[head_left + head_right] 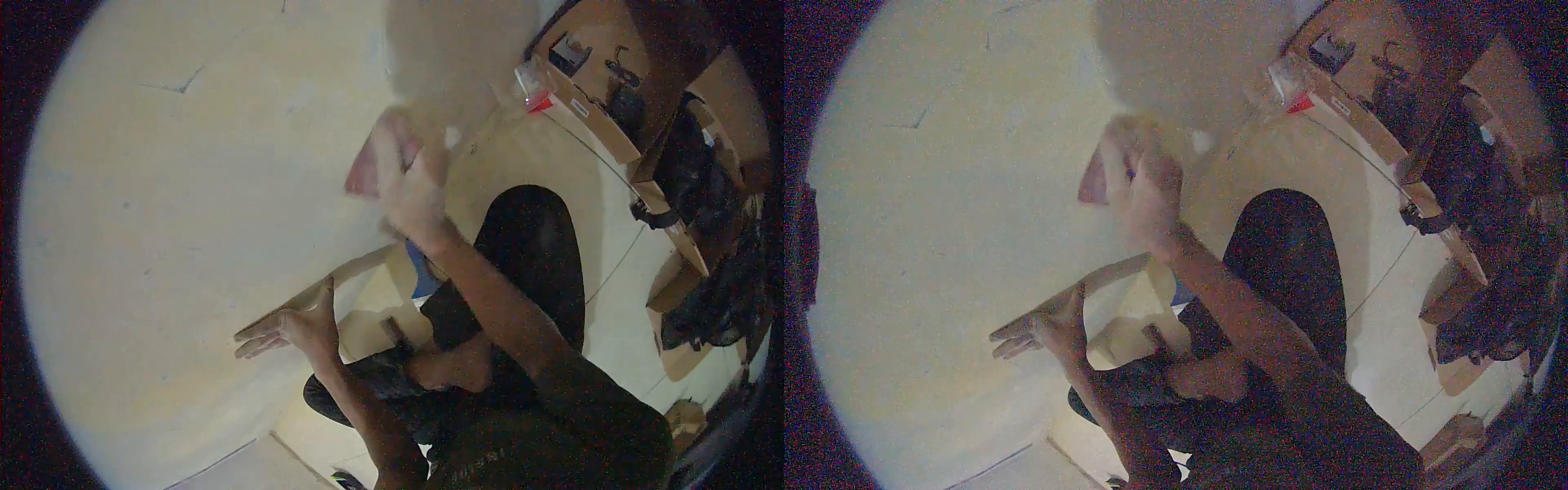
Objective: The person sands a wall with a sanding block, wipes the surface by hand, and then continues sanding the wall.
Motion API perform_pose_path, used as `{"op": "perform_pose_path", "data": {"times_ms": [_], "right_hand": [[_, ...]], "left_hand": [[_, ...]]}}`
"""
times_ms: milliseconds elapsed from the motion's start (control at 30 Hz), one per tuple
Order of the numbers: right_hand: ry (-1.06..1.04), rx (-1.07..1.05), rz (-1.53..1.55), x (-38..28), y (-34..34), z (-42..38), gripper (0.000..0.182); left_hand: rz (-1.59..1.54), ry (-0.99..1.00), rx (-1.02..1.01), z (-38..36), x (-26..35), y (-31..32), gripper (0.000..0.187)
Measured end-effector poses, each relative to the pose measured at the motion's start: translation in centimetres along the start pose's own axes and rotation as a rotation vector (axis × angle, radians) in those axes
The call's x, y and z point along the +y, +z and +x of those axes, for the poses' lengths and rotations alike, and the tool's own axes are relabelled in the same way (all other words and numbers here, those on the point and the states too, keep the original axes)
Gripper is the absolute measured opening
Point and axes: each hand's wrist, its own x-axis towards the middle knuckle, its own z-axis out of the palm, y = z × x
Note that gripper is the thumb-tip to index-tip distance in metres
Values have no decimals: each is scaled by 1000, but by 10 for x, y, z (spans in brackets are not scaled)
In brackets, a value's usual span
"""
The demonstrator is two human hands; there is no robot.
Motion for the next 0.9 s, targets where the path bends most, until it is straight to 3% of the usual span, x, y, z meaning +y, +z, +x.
{"op": "perform_pose_path", "data": {"times_ms": [67, 100, 167, 267, 367, 400, 533, 600, 667, 733, 800, 867, 900], "right_hand": [[238, -23, 44, -19, -12, 28, 30], [174, -14, 75, -15, -7, 15, 31], [16, 10, 134, -6, 6, -8, 31], [-219, 56, -92, 11, 3, -6, 30], [192, -13, 68, -10, -19, 39, 30], [111, -1, 8, -11, -15, 26, 30], [-186, 87, -117, -6, -6, 3, 31], [-114, 110, -68, -7, -5, 15, 31], [136, 96, 16, -11, -9, 37, 30], [25, 35, 109, 7, 8, 3, 30], [-37, 38, 81, -4, 8, 0, 30], [-35, 102, -60, -14, -2, 3, 30], [102, 32, 4, -17, -7, 13, 33]], "left_hand": [[149, 108, 124, 3, -16, 6, 95], [219, 159, 187, 2, -21, 8, 95], [125, 80, 124, 9, -22, 8, 95], [139, 128, 167, 10, -29, 10, 94], [345, 264, 321, 8, -44, 16, 97], [425, 313, 379, 7, -44, 17, 99], [171, 139, 177, -2, -7, 7, 97], [126, 87, 152, -6, 0, 4, 92], [317, 184, 250, 3, -36, 11, 92], [285, 158, 199, 8, -33, 13, 96], [66, 1, -12, 4, -8, 1, 106], [90, 88, 60, 4, -19, 5, 110], [102, 131, 100, 3, -24, 6, 112]]}}
